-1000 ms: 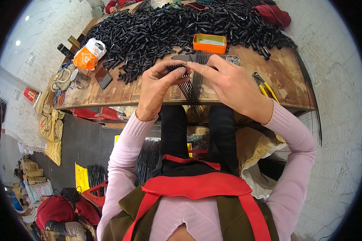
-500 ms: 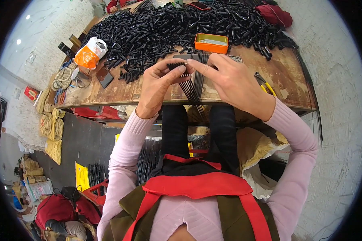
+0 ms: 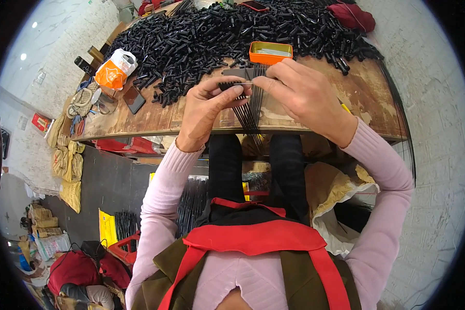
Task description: Assembling black rubber strips into bundles using metal clips and pliers at a workbench.
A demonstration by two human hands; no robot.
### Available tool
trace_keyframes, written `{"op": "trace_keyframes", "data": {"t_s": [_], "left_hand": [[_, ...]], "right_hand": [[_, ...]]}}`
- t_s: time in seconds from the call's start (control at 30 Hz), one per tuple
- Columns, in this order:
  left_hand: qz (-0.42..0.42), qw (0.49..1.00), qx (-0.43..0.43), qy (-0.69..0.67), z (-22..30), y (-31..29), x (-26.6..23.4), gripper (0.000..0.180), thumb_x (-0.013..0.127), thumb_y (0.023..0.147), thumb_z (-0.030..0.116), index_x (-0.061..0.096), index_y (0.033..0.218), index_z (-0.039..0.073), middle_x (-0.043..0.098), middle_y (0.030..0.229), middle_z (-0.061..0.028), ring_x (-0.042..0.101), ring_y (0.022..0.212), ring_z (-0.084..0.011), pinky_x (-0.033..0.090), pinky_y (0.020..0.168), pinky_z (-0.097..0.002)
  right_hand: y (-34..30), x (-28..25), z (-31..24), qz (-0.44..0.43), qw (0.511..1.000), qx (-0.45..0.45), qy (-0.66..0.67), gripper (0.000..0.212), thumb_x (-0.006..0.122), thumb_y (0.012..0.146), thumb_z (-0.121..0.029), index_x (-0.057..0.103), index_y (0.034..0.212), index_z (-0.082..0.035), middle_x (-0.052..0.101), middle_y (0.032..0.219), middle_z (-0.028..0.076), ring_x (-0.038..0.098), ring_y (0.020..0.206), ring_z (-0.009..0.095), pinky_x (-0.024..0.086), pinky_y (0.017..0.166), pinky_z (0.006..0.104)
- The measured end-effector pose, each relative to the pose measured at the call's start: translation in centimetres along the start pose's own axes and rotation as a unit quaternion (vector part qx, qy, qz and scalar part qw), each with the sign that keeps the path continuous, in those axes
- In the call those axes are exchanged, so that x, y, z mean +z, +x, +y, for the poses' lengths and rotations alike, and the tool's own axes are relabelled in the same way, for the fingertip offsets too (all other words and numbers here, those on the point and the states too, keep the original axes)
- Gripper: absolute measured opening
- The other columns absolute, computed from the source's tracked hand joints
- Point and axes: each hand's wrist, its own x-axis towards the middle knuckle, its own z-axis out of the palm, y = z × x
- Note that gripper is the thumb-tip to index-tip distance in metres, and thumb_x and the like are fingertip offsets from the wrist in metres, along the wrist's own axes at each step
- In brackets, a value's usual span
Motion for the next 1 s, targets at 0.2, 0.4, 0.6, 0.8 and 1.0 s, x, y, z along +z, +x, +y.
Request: {"op": "trace_keyframes", "data": {"t_s": [0.2, 0.4, 0.6, 0.8, 1.0], "left_hand": [[-0.001, 1.000, -0.011, 0.003, 0.0, 0.1, -0.1, 0.020, 0.063, 0.093, 0.003, 0.066, 0.111, -0.004, 0.070, 0.101, -0.0123, 0.069, 0.093, -0.0181, 0.059, 0.083, -0.0307], [-0.012, 1.000, 0.017, 0.003, -0.2, 0.3, -0.6, 0.021, 0.062, 0.093, 0.004, 0.065, 0.113, -0.004, 0.070, 0.101, -0.0125, 0.068, 0.093, -0.0183, 0.059, 0.083, -0.0307], [-0.003, 1.000, 0.014, 0.014, -0.2, 0.3, -0.5, 0.021, 0.062, 0.093, 0.004, 0.064, 0.113, -0.004, 0.070, 0.100, -0.0126, 0.068, 0.092, -0.0182, 0.059, 0.082, -0.0305], [-0.006, 1.000, 0.011, 0.006, -0.2, 0.2, -0.5, 0.021, 0.063, 0.093, 0.004, 0.065, 0.111, -0.005, 0.070, 0.100, -0.0128, 0.069, 0.090, -0.0186, 0.060, 0.082, -0.0308], [-0.002, 1.000, -0.011, 0.013, -0.1, 0.2, -0.6, 0.020, 0.063, 0.093, 0.005, 0.066, 0.109, -0.005, 0.070, 0.100, -0.0128, 0.069, 0.092, -0.0189, 0.060, 0.083, -0.0312]], "right_hand": [[0.2, 0.5, -0.2, -0.006, 1.000, 0.008, -0.009, 0.045, 0.062, 0.075, 0.002, 0.065, 0.119, -0.004, 0.057, 0.089, 0.010, 0.057, 0.077, 0.025, 0.048, 0.063, 0.0350], [-0.2, 0.6, -0.6, -0.033, 0.999, 0.030, -0.005, 0.053, 0.060, 0.075, 0.003, 0.061, 0.128, -0.006, 0.055, 0.088, 0.010, 0.056, 0.078, 0.025, 0.048, 0.064, 0.0357], [-0.3, 0.9, -0.7, -0.053, 0.998, 0.031, -0.019, 0.056, 0.061, 0.075, 0.002, 0.059, 0.131, -0.007, 0.053, 0.087, 0.009, 0.055, 0.078, 0.025, 0.048, 0.064, 0.0353], [-0.3, 1.0, -0.5, -0.042, 0.999, 0.026, -0.010, 0.054, 0.060, 0.075, 0.004, 0.061, 0.129, -0.006, 0.054, 0.087, 0.009, 0.055, 0.077, 0.025, 0.048, 0.065, 0.0354], [0.0, 1.2, -0.1, -0.003, 0.999, 0.026, 0.043, 0.045, 0.062, 0.075, 0.004, 0.065, 0.119, -0.003, 0.057, 0.088, 0.009, 0.056, 0.075, 0.025, 0.048, 0.063, 0.0355]]}}
